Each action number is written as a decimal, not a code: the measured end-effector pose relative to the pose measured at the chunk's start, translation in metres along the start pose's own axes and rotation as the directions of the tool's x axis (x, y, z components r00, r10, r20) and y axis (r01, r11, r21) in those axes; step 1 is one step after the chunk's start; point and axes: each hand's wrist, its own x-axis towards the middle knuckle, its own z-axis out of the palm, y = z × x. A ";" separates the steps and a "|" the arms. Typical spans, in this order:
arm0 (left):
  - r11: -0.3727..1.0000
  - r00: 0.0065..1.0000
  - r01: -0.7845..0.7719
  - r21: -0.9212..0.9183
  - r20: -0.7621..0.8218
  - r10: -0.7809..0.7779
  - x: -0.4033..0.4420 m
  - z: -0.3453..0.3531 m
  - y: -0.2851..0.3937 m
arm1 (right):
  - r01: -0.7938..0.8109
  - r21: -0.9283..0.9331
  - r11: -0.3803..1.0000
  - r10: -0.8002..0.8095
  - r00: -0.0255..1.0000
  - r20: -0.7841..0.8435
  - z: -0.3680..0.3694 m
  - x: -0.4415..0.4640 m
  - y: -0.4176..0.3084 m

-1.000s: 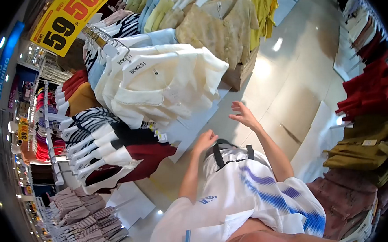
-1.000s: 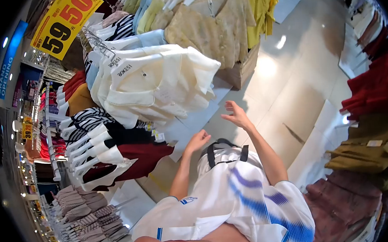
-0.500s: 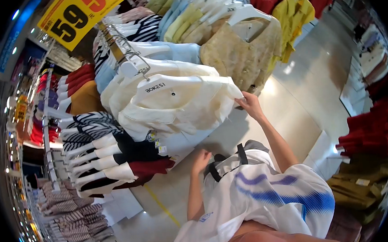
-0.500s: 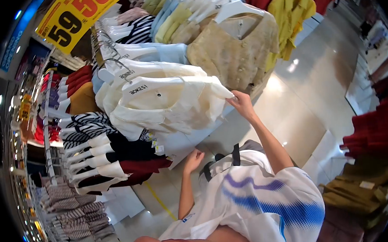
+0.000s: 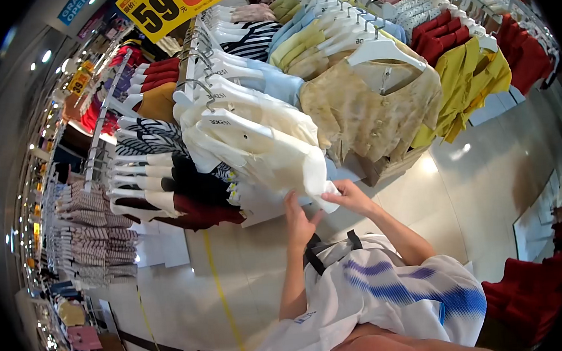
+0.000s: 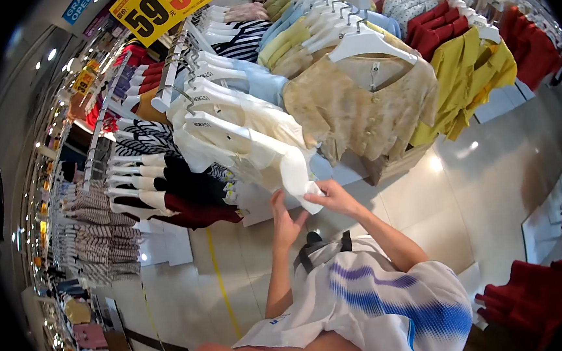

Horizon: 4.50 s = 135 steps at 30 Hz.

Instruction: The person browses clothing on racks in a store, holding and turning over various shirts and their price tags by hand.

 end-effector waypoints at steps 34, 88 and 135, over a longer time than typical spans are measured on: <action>0.797 0.899 0.375 -0.472 0.394 -0.190 -0.047 -0.004 0.001 | -0.020 0.338 0.941 -0.063 0.970 0.234 0.030 -0.023 -0.038; 0.501 0.913 0.287 -0.816 0.391 0.115 0.009 -0.027 0.050 | -0.252 -0.085 0.964 0.259 0.962 0.081 0.034 -0.026 0.197; 0.097 0.635 0.713 -0.694 0.581 -0.509 -0.086 -0.020 -0.059 | -0.368 -0.050 0.928 0.371 0.926 0.071 0.087 -0.007 0.015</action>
